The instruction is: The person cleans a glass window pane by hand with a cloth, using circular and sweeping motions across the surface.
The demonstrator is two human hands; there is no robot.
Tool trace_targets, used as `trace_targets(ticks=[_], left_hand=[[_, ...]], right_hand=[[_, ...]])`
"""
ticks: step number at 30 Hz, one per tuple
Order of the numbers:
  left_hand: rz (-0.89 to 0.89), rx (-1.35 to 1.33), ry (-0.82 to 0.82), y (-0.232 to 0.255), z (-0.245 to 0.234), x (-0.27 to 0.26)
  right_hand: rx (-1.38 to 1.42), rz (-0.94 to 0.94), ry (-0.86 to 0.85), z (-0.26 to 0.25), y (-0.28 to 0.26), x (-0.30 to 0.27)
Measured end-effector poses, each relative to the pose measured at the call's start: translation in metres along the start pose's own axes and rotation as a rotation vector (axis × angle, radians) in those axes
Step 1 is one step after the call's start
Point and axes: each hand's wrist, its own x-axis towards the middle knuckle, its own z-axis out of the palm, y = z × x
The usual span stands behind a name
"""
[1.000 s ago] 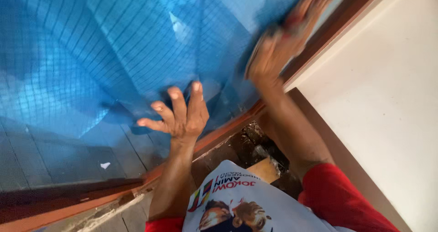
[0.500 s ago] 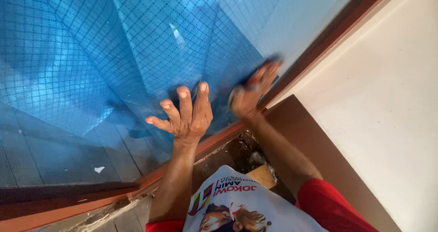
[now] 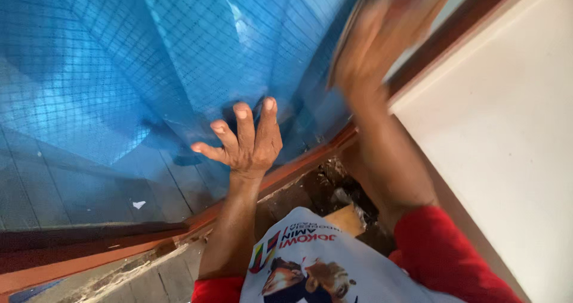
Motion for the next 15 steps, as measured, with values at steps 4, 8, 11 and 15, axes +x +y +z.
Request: trace_targets(ticks=[4, 8, 11, 15], left_hand=[[0.001, 0.011, 0.019, 0.001, 0.001, 0.002], [-0.007, 0.001, 0.032, 0.001, 0.002, 0.003], [-0.007, 0.007, 0.03, 0.002, 0.003, 0.002], [-0.02, 0.008, 0.041, 0.002, 0.002, 0.003]], right_hand=[[0.041, 0.028, 0.003, -0.014, -0.038, -0.073], [0.069, 0.062, -0.191, -0.035, -0.049, -0.183], [-0.023, -0.048, -0.376, -0.046, -0.038, -0.241], [-0.055, -0.126, -0.331, -0.044, -0.04, -0.216]])
